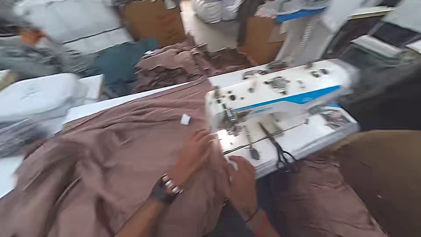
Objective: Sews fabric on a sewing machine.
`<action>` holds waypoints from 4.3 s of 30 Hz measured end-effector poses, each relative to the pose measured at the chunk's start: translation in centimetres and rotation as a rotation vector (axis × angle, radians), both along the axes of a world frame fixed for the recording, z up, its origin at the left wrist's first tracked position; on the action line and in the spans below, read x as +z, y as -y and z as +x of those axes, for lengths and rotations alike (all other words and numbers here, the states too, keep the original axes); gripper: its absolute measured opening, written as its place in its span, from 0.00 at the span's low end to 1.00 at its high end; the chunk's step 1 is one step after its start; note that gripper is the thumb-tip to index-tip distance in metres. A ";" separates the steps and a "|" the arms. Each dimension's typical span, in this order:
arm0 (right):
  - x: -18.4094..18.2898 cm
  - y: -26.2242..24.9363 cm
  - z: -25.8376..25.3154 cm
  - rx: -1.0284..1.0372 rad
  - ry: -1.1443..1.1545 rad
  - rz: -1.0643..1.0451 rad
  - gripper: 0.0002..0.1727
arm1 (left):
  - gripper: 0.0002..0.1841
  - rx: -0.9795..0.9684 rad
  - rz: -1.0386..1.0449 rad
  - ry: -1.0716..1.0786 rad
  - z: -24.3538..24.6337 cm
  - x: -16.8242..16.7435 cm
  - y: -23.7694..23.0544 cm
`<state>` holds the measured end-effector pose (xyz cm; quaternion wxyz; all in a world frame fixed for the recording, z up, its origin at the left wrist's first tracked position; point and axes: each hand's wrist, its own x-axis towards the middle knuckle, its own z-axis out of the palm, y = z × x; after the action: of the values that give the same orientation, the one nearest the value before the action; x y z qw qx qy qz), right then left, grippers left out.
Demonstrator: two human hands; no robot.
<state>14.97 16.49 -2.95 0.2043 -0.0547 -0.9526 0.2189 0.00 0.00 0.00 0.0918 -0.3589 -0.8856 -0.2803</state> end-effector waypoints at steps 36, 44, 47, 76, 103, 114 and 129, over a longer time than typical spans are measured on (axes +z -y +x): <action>1.0 -2.0 -6.4 -0.076 0.016 0.049 0.17 | 0.30 -0.040 -0.275 -0.059 1.4 -2.9 -0.8; 4.2 1.1 -4.8 -0.076 0.292 -0.446 0.32 | 0.25 -0.080 -0.226 -0.047 1.5 -2.6 -0.1; 2.9 2.5 -0.4 -0.105 0.262 -0.709 0.37 | 0.26 -0.067 -0.249 -0.059 1.7 -2.9 -0.1; 3.6 3.9 2.0 -0.146 0.183 -0.912 0.26 | 0.22 -0.004 -0.202 -0.116 1.7 -3.1 -0.8; 2.7 2.1 0.0 -0.143 0.213 -0.713 0.26 | 0.19 0.013 -0.309 -0.200 2.1 -2.1 -1.0; 3.1 1.4 -1.1 -0.144 0.223 -0.753 0.26 | 0.20 0.087 -0.309 -0.183 3.1 -2.4 -1.5; 3.0 1.4 -1.1 -0.139 0.215 -0.632 0.25 | 0.19 0.015 -0.256 -0.205 2.2 -2.6 -0.9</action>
<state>13.84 15.13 0.07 0.0904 -0.2028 -0.8477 0.4818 2.25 0.87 -2.62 0.1374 -0.3877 -0.9027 -0.1261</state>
